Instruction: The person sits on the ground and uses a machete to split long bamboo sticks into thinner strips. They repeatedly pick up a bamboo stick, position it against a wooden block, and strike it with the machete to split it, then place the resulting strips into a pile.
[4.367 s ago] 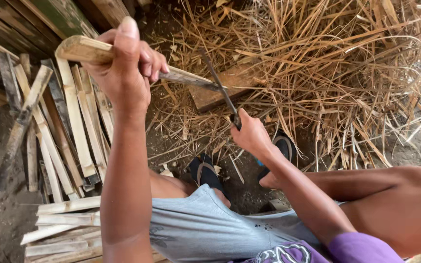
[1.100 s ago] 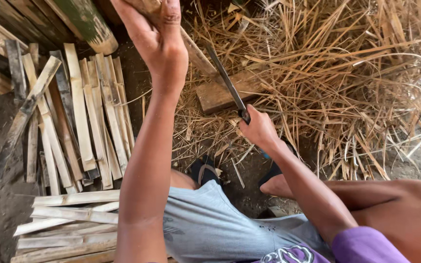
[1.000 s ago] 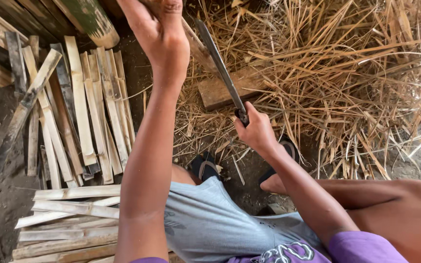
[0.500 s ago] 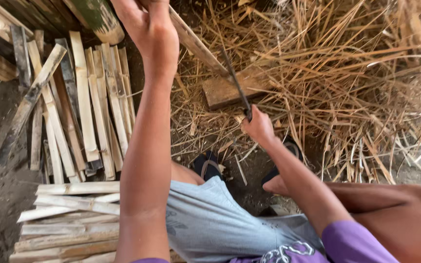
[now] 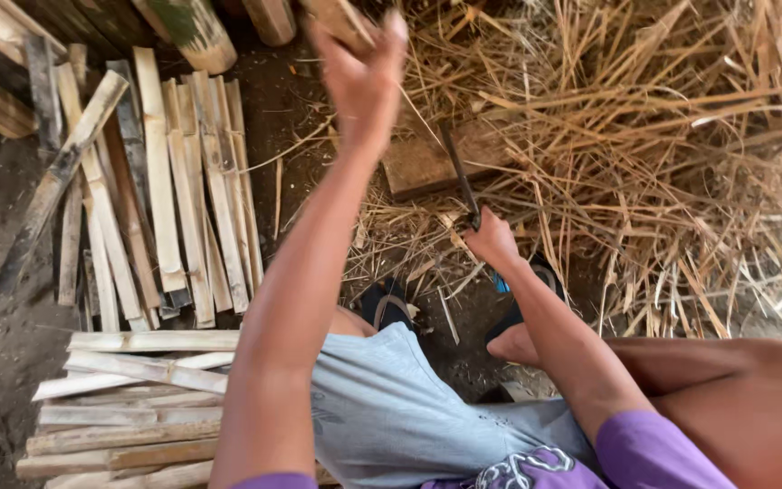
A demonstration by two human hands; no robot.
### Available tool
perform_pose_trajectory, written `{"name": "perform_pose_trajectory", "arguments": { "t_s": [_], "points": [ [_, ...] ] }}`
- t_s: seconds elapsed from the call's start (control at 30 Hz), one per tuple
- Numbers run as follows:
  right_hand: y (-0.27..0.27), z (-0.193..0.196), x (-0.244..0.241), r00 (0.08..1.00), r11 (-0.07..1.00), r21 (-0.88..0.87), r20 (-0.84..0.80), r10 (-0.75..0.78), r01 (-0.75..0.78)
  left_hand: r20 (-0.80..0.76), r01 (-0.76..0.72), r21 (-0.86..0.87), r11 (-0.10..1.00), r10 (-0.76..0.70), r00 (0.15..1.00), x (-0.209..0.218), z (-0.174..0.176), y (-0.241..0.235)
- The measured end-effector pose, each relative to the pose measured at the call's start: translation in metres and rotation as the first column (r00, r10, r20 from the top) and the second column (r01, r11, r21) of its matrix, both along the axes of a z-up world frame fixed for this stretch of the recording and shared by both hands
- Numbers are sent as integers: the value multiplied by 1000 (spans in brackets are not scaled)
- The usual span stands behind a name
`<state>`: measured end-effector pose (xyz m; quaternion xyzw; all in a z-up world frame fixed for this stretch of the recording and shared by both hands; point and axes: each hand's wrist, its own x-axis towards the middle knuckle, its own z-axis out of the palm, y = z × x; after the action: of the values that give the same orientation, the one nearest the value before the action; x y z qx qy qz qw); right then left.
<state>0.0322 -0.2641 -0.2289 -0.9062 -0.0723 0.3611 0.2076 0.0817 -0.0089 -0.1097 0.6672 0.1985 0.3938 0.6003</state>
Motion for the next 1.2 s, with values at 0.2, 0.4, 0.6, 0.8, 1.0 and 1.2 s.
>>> {"name": "perform_pose_trajectory", "arguments": {
  "t_s": [0.2, 0.4, 0.6, 0.8, 1.0, 1.2],
  "points": [
    [15, -7, 10, 988, 965, 241, 90, -125, 100, -320, -41, -177, 983, -18, 947, 13, -57, -13],
    [85, 27, -28, 994, 910, 404, 101, 51, -88, 33, -461, 162, 873, 462, 886, -62, 0, 106],
    [159, 31, -101, 892, 724, 523, 221, 395, -450, -176, -775, 10, 632, 764, 621, -257, -15, 159],
    [205, -9, -178, 668, 550, 475, 114, 736, -687, -429, -926, 338, 168, 903, 7, -411, -92, 107],
    [224, -23, -223, 447, 335, 489, 130, 885, -805, -793, -886, 426, 183, 546, -269, -497, -138, 69],
    [230, -25, -231, 436, 356, 474, 64, 898, -805, -732, -698, 635, 331, 545, -408, -502, -163, 40]
  ]
}}
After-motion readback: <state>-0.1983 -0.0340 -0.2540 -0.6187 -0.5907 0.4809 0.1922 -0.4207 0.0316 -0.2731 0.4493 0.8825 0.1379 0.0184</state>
